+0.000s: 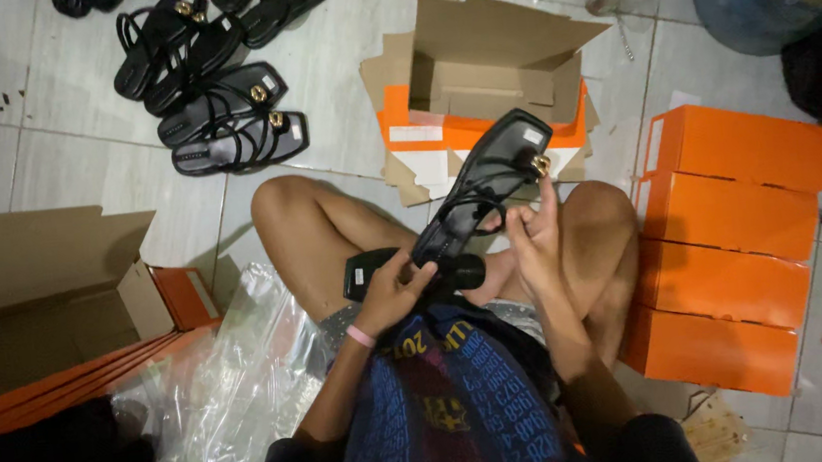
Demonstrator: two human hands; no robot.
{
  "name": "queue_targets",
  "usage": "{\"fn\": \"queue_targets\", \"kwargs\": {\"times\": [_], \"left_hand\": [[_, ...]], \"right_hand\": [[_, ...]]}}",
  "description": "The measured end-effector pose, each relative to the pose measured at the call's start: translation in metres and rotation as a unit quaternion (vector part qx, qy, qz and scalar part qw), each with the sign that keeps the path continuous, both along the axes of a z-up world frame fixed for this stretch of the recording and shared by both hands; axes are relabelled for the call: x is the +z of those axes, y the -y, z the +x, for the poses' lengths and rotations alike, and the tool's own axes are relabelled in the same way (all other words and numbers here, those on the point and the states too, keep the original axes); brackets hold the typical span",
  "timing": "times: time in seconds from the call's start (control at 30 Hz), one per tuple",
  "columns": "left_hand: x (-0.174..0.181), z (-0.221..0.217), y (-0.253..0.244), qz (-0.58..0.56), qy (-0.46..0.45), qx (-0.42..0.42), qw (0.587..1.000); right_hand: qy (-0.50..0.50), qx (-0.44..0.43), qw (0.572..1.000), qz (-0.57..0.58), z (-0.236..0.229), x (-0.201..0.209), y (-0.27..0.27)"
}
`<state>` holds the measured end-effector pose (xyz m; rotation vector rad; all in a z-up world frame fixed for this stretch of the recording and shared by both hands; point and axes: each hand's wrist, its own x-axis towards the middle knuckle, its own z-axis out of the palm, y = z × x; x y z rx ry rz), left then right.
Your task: The person sits on the floor and packs black slide sandals into orange cardboard boxes. They pick up pairs of sandals, place them inside the boxes, and close the lids. The person repeats this process for multiple pairs of sandals.
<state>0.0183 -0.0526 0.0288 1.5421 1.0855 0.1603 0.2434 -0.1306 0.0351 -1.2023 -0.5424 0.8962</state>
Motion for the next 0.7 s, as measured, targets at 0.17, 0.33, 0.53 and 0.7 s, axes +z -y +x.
{"fn": "queue_targets", "kwargs": {"times": [0.17, 0.33, 0.53, 0.7], "left_hand": [[0.047, 0.002, -0.019, 0.281, 0.230, 0.010, 0.932], [0.042, 0.025, -0.026, 0.073, 0.211, -0.019, 0.974], [0.018, 0.022, -0.003, 0.034, 0.291, -0.059, 0.954], [0.049, 0.012, -0.006, 0.293, 0.195, -0.025, 0.935]], "right_hand": [[-0.127, 0.039, 0.989, 0.059, -0.009, 0.000, 0.006], [-0.226, -0.022, 0.973, 0.042, -0.006, -0.023, 0.020], [-0.144, 0.001, 0.989, 0.040, -0.001, -0.033, 0.039], [0.137, 0.283, 0.946, -0.080, 0.017, 0.028, 0.039]]}}
